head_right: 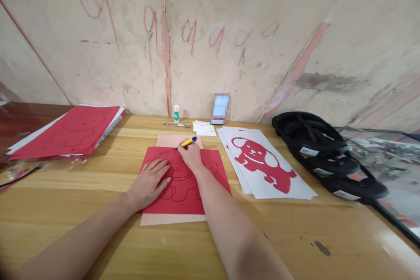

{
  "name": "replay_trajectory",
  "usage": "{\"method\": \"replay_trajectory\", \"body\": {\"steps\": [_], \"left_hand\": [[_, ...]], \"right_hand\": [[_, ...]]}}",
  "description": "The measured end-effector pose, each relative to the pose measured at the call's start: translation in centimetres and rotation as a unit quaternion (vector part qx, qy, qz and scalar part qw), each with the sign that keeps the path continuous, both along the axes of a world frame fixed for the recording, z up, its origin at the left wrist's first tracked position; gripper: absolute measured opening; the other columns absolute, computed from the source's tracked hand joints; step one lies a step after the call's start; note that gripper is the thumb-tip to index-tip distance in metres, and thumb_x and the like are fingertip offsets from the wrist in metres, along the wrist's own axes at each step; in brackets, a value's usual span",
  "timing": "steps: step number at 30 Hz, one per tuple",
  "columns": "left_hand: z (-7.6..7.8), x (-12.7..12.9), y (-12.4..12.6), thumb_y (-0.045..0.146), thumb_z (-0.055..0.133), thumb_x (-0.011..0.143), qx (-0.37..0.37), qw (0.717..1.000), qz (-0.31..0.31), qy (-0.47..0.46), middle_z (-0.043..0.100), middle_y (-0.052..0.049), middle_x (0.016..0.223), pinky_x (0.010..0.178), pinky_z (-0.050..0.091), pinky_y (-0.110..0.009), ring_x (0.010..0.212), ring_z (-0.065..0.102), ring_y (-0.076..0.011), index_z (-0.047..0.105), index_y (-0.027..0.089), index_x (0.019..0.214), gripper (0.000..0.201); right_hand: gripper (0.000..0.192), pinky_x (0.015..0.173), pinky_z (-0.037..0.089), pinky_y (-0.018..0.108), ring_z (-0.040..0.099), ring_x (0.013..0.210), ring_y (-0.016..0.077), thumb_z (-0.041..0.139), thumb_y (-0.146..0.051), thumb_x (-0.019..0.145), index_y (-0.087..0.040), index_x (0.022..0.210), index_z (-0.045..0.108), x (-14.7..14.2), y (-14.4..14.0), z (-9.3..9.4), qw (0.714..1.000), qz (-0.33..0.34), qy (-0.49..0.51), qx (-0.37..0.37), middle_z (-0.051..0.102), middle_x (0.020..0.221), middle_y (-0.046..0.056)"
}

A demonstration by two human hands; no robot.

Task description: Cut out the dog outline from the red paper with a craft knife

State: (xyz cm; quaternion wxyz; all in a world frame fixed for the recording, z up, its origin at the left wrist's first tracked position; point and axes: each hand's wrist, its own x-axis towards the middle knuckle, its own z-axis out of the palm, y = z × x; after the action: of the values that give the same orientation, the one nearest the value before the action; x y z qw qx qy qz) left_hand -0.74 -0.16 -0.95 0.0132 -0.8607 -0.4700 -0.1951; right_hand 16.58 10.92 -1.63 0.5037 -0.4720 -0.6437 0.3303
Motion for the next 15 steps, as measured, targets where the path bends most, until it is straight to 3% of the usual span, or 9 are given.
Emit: {"method": "replay_trajectory", "body": {"steps": [15], "left_hand": [[0.29,0.11,-0.12,0.033,0.041,0.096,-0.009,1.0,0.005,0.002,0.057,-0.012,0.13,0.097,0.039,-0.049,0.122,0.046,-0.0303,0.056,0.015,0.124,0.037]], "right_hand": [[0.01,0.056,0.046,0.026,0.059,0.06,0.0162,0.055,-0.029,0.069,-0.019,0.069,0.058,-0.15,-0.03,0.07,1.0,0.001,0.005,-0.003,0.062,0.063,0.001]]}}
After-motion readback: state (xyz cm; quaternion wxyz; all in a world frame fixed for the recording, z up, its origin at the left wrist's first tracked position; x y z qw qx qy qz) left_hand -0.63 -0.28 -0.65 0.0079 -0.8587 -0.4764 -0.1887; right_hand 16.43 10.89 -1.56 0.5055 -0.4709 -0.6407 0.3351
